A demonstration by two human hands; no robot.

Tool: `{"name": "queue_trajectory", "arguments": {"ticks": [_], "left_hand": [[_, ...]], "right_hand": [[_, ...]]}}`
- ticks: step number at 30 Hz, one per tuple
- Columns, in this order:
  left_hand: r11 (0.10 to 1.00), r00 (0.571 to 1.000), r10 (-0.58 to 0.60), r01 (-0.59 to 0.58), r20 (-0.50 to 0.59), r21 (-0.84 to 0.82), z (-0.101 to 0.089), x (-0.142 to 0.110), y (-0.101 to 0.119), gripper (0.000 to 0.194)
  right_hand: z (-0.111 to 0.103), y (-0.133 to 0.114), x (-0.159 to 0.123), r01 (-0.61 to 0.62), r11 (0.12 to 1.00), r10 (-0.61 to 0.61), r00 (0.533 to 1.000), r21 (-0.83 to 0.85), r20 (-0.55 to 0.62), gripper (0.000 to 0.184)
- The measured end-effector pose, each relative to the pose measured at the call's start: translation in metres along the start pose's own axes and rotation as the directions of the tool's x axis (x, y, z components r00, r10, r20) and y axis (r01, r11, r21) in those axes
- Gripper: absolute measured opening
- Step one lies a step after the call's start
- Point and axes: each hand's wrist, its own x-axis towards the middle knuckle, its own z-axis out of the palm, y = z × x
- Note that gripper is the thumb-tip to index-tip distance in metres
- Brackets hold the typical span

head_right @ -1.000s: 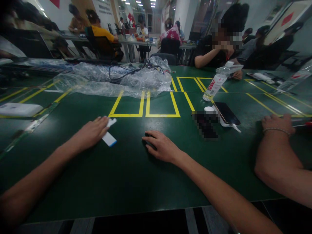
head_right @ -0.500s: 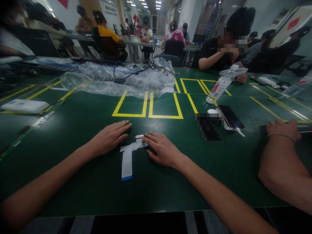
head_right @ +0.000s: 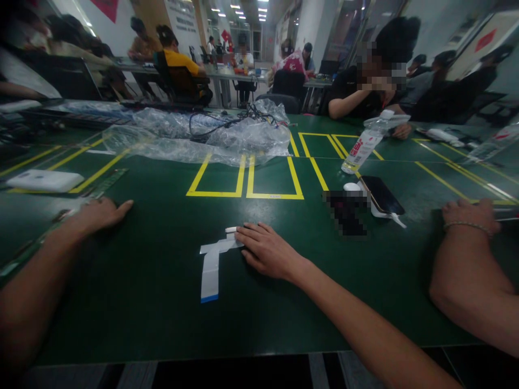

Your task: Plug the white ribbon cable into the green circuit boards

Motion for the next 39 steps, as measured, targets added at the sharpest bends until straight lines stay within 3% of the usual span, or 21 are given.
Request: {"name": "queue_trajectory", "arguments": {"ticks": [2,3,6,8,12,16,22,24,27,29,32,36,39], "left_hand": [[0.974,0.977,-0.214,0.213,0.001,0.073,0.002,-0.003,0.037,0.104],[0.972,0.976,-0.219,0.218,0.005,0.087,0.003,-0.006,0.061,0.101],[0.995,0.999,-0.028,0.025,0.032,0.097,0.006,-0.022,0.139,0.09],[0.979,0.984,0.171,-0.176,0.059,0.106,0.009,-0.035,0.184,0.085],[0.91,0.912,0.409,-0.411,0.037,0.063,0.017,-0.06,0.237,0.076],[0.863,0.863,0.505,-0.505,0.004,0.035,0.02,-0.071,0.251,0.074],[0.797,0.797,0.604,-0.604,-0.006,0.008,0.011,-0.066,0.251,0.067],[0.812,0.812,0.584,-0.584,0.011,0.007,0.008,-0.062,0.244,0.068],[0.874,0.874,0.484,-0.486,0.051,0.03,0.006,-0.058,0.229,0.074],[0.887,0.886,0.457,-0.461,0.077,0.042,0.007,-0.057,0.22,0.076],[0.872,0.872,0.484,-0.488,0.071,0.048,0.008,-0.059,0.216,0.078],[0.835,0.835,0.546,-0.549,0.068,0.037,0.009,-0.062,0.226,0.077],[0.834,0.834,0.548,-0.55,0.064,0.036,0.008,-0.063,0.233,0.074]], "right_hand": [[0.0,0.0,0.0,-0.004,1.0,0.004,1.0,-0.001,-0.007,0.055],[0.0,-0.001,0.0,-0.005,1.0,0.005,1.0,-0.004,-0.012,0.056],[0.001,-0.001,0.001,-0.004,1.0,0.003,1.0,-0.01,-0.021,0.056],[0.002,-0.002,0.001,-0.001,1.0,0.001,1.0,-0.019,-0.023,0.055],[0.005,-0.002,0.002,-0.012,0.998,0.01,0.999,-0.059,-0.035,0.054],[0.006,-0.003,0.002,0.001,0.999,-0.004,0.999,-0.047,-0.053,0.054],[0.005,-0.003,0.003,0.0,0.999,-0.002,0.999,-0.035,-0.054,0.057],[0.005,-0.002,0.003,-0.007,0.999,0.005,0.999,-0.041,-0.05,0.056],[0.003,-0.001,0.002,-0.019,0.999,0.017,0.999,-0.031,-0.046,0.055],[0.003,0.0,0.002,-0.016,1.0,0.016,0.999,-0.015,-0.046,0.055],[0.002,0.0,0.002,-0.01,1.0,0.01,0.999,0.001,-0.05,0.055],[0.003,0.001,0.001,-0.015,1.0,0.015,0.999,-0.002,-0.042,0.057],[0.003,0.0,0.001,-0.017,1.0,0.016,0.999,-0.021,-0.03,0.059]]}}
